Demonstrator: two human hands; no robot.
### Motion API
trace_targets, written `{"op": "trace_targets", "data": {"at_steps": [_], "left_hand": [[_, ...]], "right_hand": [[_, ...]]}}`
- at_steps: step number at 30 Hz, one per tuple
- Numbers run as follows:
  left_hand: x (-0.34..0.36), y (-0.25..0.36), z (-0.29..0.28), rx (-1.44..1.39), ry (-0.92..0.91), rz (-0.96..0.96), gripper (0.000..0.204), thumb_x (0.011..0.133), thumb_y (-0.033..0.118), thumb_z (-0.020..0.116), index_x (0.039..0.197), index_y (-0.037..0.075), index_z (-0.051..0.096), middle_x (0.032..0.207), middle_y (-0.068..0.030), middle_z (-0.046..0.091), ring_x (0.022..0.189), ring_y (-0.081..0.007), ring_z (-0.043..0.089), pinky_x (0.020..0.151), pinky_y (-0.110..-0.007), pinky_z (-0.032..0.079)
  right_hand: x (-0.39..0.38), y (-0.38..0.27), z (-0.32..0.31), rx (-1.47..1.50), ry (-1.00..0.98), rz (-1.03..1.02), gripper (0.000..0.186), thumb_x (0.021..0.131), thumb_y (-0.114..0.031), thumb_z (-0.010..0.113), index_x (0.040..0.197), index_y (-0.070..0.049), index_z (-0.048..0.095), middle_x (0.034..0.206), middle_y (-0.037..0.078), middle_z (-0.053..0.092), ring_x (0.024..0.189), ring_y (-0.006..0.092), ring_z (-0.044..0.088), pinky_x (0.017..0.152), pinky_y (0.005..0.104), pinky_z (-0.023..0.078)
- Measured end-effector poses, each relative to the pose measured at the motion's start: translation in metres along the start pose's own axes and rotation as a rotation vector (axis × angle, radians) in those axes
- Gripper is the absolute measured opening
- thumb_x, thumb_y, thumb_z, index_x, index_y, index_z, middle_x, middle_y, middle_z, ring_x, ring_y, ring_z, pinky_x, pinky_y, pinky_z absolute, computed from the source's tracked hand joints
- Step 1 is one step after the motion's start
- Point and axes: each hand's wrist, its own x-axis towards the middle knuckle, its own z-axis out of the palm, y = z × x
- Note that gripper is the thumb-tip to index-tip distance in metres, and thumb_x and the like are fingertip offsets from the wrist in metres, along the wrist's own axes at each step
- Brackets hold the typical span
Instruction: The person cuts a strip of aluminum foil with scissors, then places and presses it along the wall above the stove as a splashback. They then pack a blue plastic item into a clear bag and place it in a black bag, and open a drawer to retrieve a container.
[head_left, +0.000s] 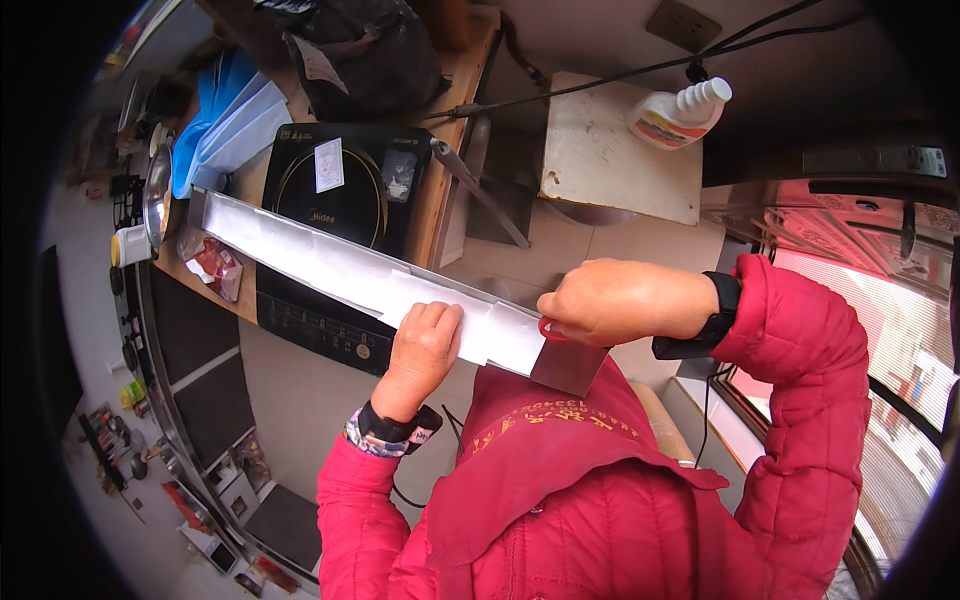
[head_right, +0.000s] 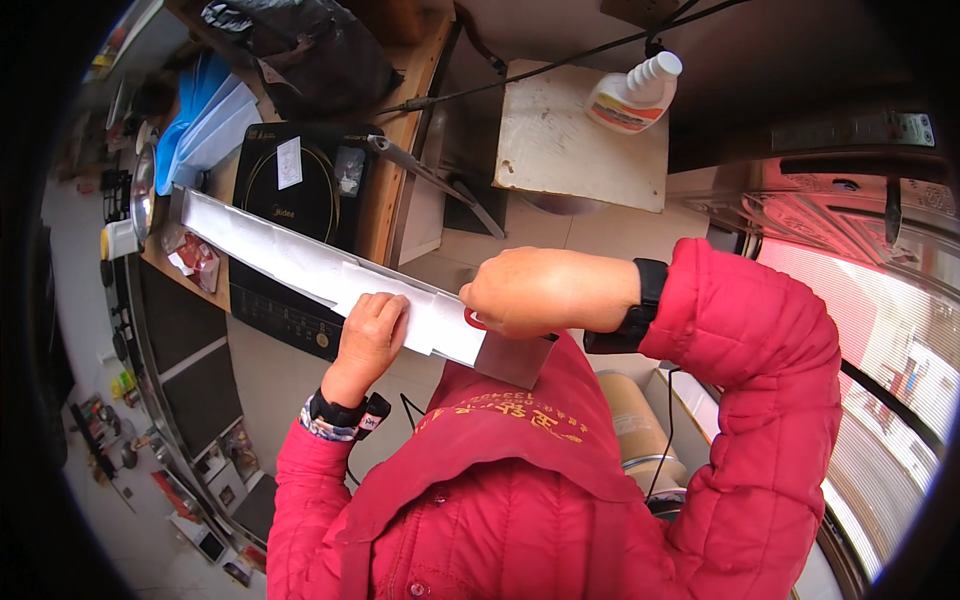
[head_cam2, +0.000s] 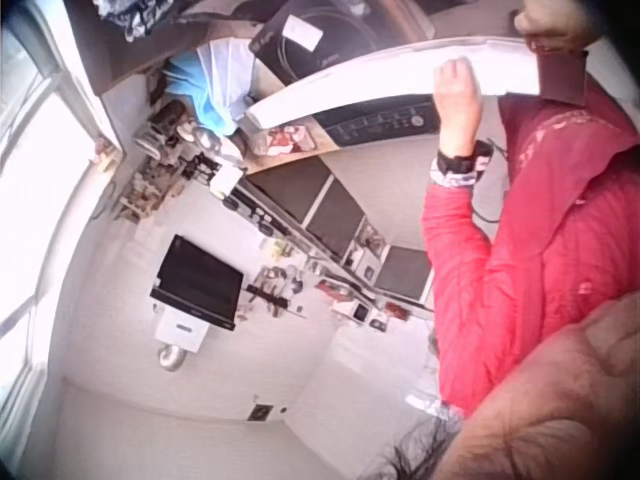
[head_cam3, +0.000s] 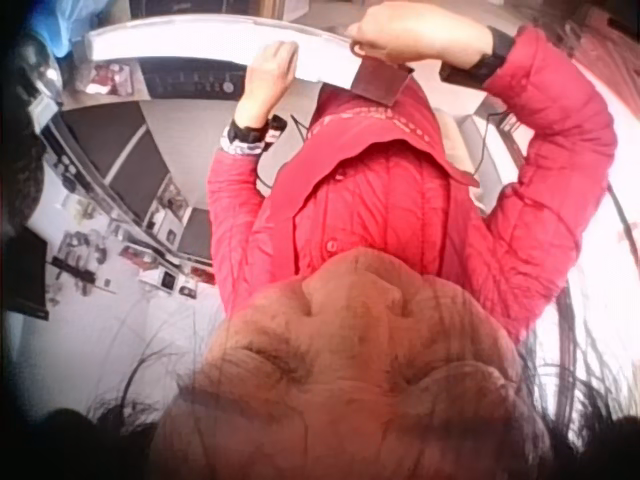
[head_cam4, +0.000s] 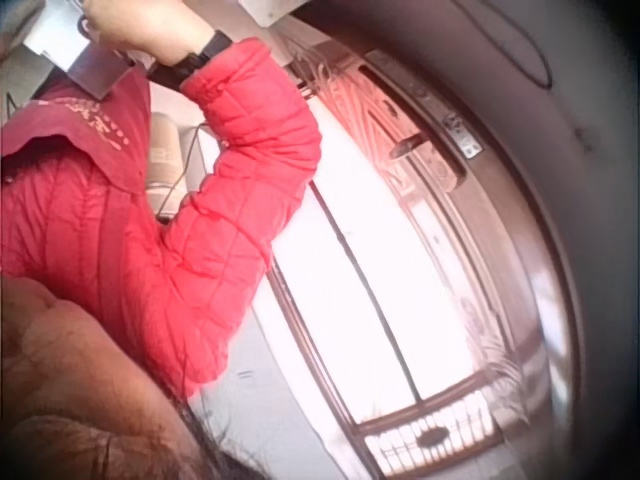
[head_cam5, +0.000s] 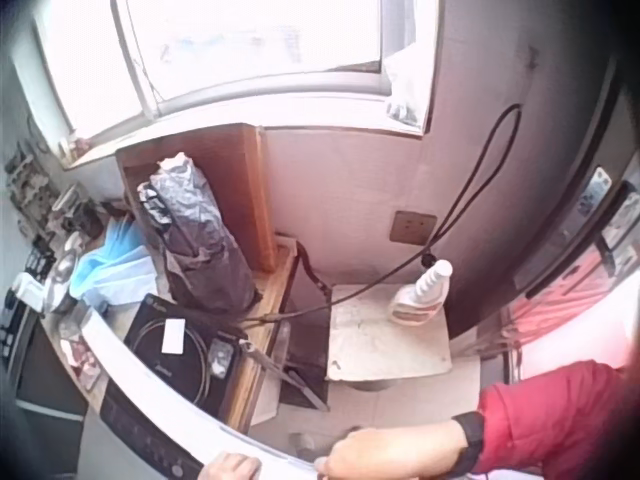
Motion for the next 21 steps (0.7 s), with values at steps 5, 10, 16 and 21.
{"op": "trace_targets", "data": {"at_steps": [5, 10, 16, 21], "left_hand": [[0.001, -0.001, -0.004, -0.036, -0.008, -0.015, 0.024, 0.071, 0.001, 0.063, 0.094, 0.001, 0.055, 0.081, -0.0116, 0.056, 0.073, -0.0291, 0.054, 0.066, -0.037, 0.046], [0.006, -0.004, 0.001, -0.023, -0.016, -0.01, 0.027, 0.072, 0.002, 0.063, 0.098, 0.001, 0.054, 0.081, -0.0121, 0.057, 0.075, -0.029, 0.055, 0.066, -0.037, 0.046], [0.005, -0.001, 0.008, -0.082, 0.064, 0.017, 0.026, 0.074, 0.003, 0.063, 0.098, 0.002, 0.054, 0.082, -0.0129, 0.058, 0.075, -0.0295, 0.056, 0.068, -0.037, 0.047], [-0.01, -0.01, -0.004, -0.066, 0.104, -0.032, 0.027, 0.073, 0.003, 0.063, 0.098, 0.001, 0.055, 0.087, -0.0134, 0.06, 0.079, -0.0306, 0.057, 0.069, -0.038, 0.048]], "right_hand": [[-0.012, -0.005, -0.018, 0.088, 0.135, -0.021, 0.014, 0.085, -0.016, 0.053, 0.084, -0.001, 0.054, 0.067, 0.019, 0.058, 0.065, 0.0379, 0.057, 0.058, 0.0424, 0.045], [-0.021, -0.011, -0.026, 0.217, 0.268, -0.1, 0.011, 0.086, -0.012, 0.054, 0.087, -0.001, 0.055, 0.068, 0.017, 0.057, 0.063, 0.0346, 0.057, 0.057, 0.0383, 0.045], [0.001, -0.015, 0.001, 0.388, 0.392, -0.155, 0.013, 0.085, -0.012, 0.055, 0.091, 0.0, 0.056, 0.074, 0.019, 0.059, 0.069, 0.0348, 0.058, 0.06, 0.038, 0.046], [0.005, -0.014, 0.016, 0.435, 0.417, -0.09, 0.015, 0.085, -0.012, 0.056, 0.094, -0.001, 0.059, 0.075, 0.018, 0.06, 0.071, 0.0341, 0.059, 0.061, 0.0375, 0.046]]}}
